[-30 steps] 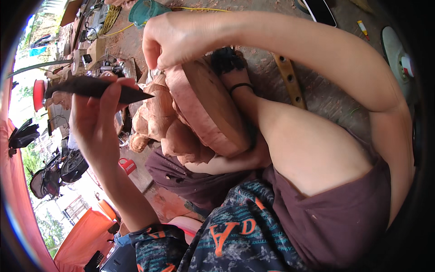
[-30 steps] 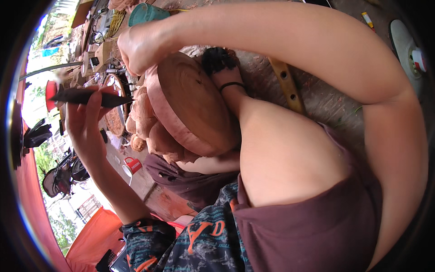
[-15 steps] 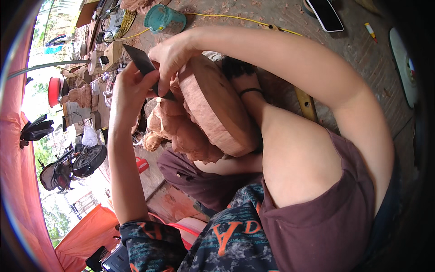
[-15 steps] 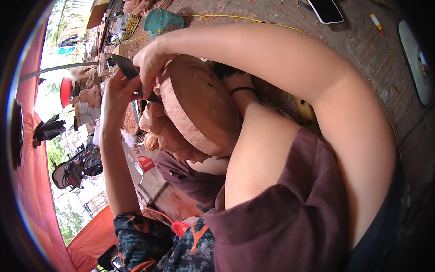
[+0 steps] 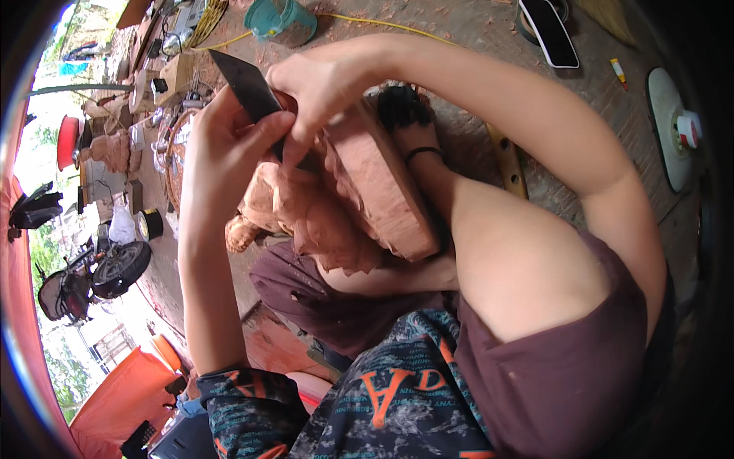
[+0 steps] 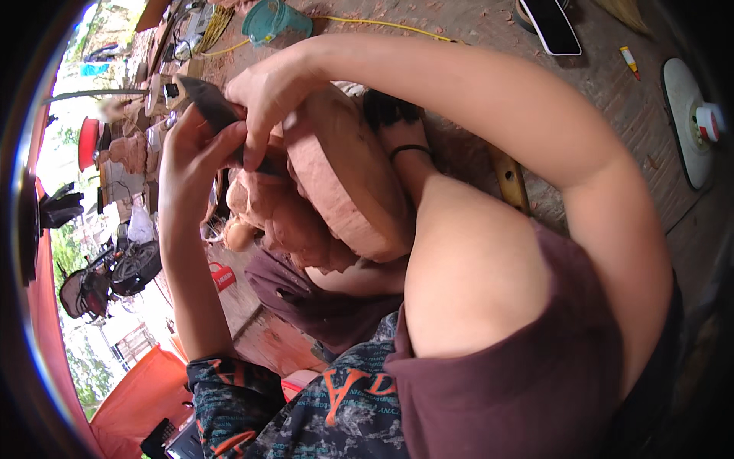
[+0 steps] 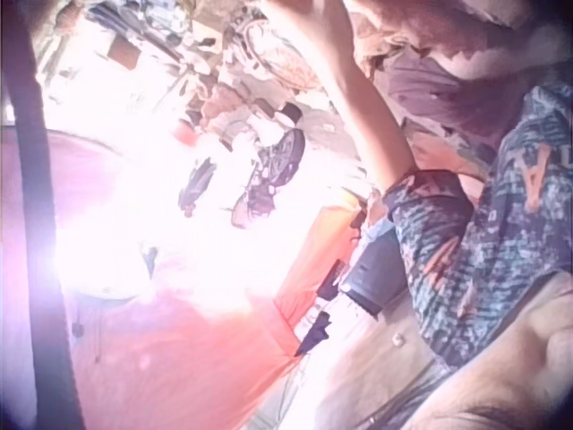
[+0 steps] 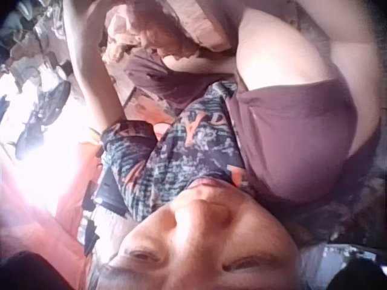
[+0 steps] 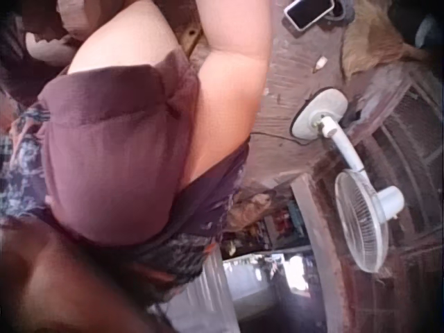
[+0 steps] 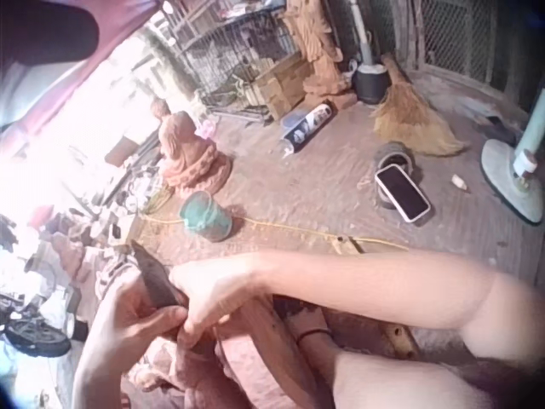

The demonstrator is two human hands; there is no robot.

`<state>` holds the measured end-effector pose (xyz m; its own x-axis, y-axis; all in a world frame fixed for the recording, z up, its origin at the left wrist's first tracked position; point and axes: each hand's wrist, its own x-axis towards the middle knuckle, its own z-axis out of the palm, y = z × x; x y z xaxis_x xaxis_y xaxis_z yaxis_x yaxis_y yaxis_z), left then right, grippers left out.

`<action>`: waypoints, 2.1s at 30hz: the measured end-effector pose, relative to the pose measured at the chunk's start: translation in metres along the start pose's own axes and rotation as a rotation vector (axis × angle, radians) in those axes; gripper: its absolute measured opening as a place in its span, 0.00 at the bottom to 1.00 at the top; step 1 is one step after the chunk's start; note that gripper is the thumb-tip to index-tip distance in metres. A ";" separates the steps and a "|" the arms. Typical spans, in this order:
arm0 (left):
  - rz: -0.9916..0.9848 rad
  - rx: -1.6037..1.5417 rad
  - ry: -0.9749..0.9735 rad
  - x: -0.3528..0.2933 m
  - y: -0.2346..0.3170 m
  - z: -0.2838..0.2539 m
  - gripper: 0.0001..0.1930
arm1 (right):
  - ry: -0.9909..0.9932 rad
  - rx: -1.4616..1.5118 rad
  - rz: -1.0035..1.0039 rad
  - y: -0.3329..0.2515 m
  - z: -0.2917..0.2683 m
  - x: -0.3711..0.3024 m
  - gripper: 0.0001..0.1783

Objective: The person is carving a wooden sculpture of a figure, likely a deity, using a chisel. They are seated on the floor, holding the wood between their legs, and meticulously refining the details of the figure's face and hair.

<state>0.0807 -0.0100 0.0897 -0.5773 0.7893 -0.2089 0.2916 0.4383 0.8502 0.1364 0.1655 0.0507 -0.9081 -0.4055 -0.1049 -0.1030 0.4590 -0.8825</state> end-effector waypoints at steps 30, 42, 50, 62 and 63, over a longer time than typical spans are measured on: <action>0.190 0.374 0.492 -0.078 -0.012 0.060 0.08 | 0.050 -0.168 -0.492 -0.013 0.046 0.001 0.26; 0.252 0.528 0.551 -0.089 0.004 0.065 0.05 | 0.118 -0.128 -0.559 -0.022 0.053 -0.008 0.17; 0.225 0.550 0.630 -0.118 -0.026 0.074 0.08 | 0.151 -0.323 -0.495 -0.033 0.079 -0.015 0.14; 0.325 0.452 0.717 -0.118 -0.055 0.074 0.12 | 0.090 -0.335 -0.583 -0.043 0.078 -0.010 0.17; 0.337 0.634 0.731 -0.111 -0.058 0.068 0.12 | 0.054 -0.243 -0.461 -0.045 0.076 -0.010 0.17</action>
<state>0.1798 -0.0941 0.0309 -0.6523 0.5514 0.5201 0.7521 0.5561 0.3536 0.1813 0.0892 0.0562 -0.7654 -0.5701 0.2986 -0.5822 0.4157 -0.6987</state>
